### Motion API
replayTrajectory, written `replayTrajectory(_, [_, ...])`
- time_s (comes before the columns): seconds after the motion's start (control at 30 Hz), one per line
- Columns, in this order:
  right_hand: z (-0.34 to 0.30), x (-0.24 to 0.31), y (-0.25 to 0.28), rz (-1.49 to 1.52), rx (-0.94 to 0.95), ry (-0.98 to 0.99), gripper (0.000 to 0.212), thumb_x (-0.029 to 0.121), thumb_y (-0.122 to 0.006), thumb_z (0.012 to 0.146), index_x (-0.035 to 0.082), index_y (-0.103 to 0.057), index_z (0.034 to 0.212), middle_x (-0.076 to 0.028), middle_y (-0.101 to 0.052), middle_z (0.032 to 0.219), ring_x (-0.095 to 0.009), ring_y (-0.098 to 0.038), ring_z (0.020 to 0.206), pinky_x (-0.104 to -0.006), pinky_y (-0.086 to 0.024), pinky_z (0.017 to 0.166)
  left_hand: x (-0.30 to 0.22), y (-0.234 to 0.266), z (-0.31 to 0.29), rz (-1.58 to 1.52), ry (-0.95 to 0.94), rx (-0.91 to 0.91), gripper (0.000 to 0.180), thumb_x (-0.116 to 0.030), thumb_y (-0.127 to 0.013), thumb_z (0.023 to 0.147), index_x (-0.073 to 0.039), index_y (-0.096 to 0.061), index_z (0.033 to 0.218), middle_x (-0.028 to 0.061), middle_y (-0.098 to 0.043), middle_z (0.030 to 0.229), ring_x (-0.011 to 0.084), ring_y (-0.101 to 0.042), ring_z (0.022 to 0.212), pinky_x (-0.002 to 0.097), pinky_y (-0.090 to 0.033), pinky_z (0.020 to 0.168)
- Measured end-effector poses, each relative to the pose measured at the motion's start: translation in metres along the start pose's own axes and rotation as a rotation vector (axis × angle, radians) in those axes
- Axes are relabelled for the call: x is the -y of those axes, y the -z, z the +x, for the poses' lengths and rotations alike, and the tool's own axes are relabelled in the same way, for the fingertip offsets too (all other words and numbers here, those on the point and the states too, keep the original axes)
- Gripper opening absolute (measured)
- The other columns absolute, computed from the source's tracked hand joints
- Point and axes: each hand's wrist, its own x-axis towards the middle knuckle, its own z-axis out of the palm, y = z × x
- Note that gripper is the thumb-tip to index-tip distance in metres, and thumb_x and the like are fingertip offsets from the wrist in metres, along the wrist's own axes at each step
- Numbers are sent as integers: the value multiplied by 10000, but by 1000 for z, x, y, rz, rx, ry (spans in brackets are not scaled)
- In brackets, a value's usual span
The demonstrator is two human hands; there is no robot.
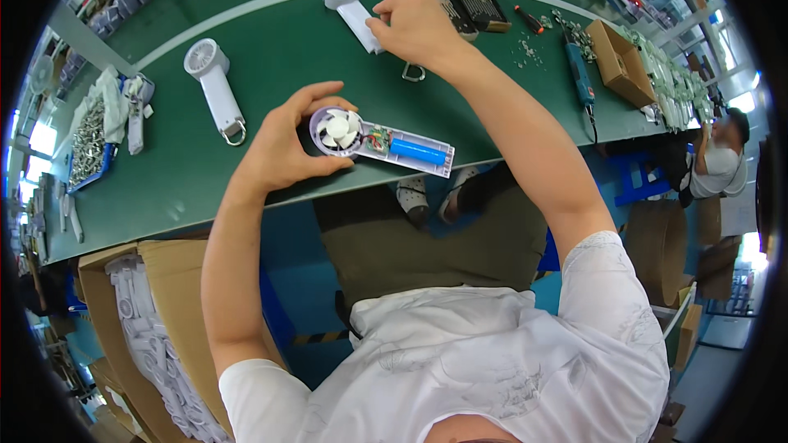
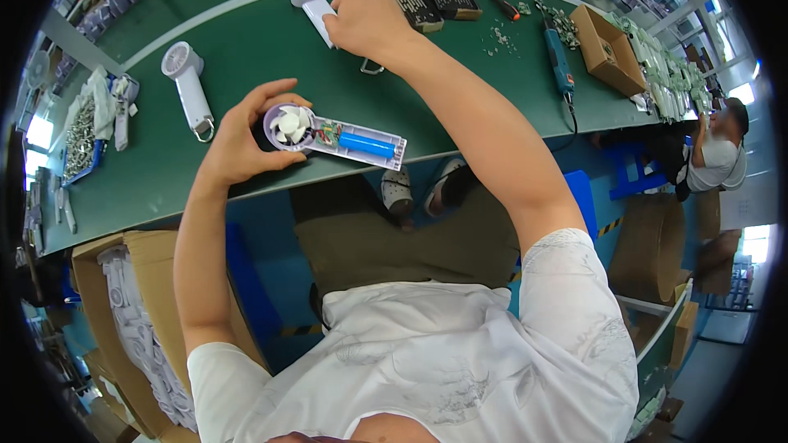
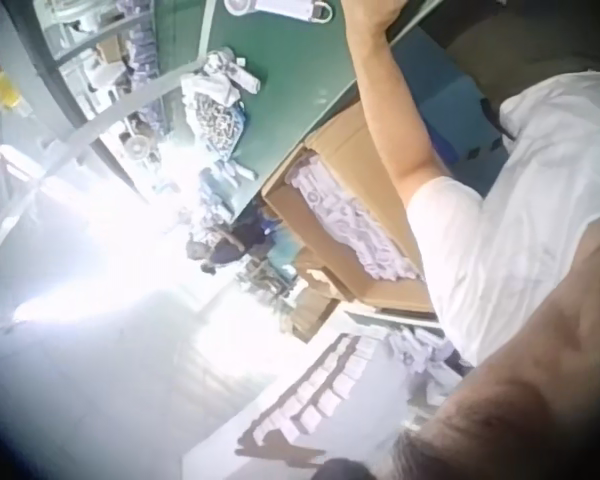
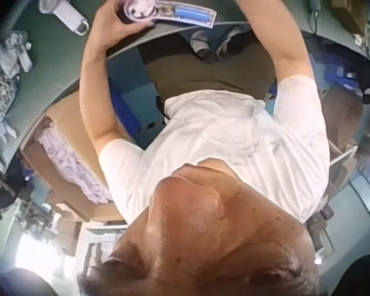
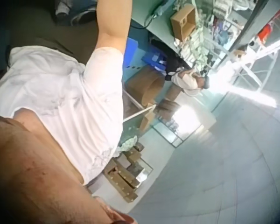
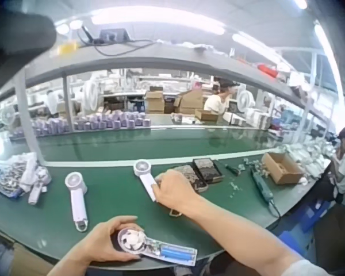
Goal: Assembling a small handheld electric fan at a production line station, including inserting components and securing them with an electric screwdriver.
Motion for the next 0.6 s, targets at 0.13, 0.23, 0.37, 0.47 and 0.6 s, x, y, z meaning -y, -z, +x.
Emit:
replayTrajectory(0.13, [30,-2,-32,-211,140,-22,479,435,-711,836,-35,-765,909,-225,-741,857,-398,-729,859,-455,-586,832,-2,-1,-4,8,-1,-5,962,-73,-948,642,21,-452,1461,126,-686,1259,182,-633,1169,334,-462,1084])
replayTrajectory(0.23, [38,1,-38,-213,233,-40,496,449,-719,827,-46,-750,832,-249,-729,831,-395,-728,845,-467,-583,824,-3,-2,-5,7,0,-11,957,-63,-943,641,15,-454,1461,120,-688,1253,174,-632,1153,328,-470,1073])
replayTrajectory(0.37, [46,-9,-48,-226,229,-55,409,365,-720,787,-40,-753,840,-249,-724,821,-395,-724,837,-464,-581,816,-5,-3,-4,5,23,-9,967,-49,-937,643,11,-446,1474,111,-697,1247,163,-630,1154,330,-455,1088])
replayTrajectory(0.47, [42,-21,-42,-144,158,-73,357,316,-714,760,-16,-766,878,-234,-733,829,-401,-726,841,-444,-589,801,-4,-3,-1,0,6,-12,969,-48,-936,644,12,-443,1476,113,-697,1248,165,-631,1156,328,-456,1086])
replayTrajectory(0.6, [12,0,9,122,198,-105,433,404,-760,797,56,-787,1052,-184,-744,819,-310,-741,783,-392,-590,757,-3,-1,-5,26,-8,-25,984,-53,-932,644,15,-428,1487,119,-698,1245,173,-638,1156,331,-457,1083])
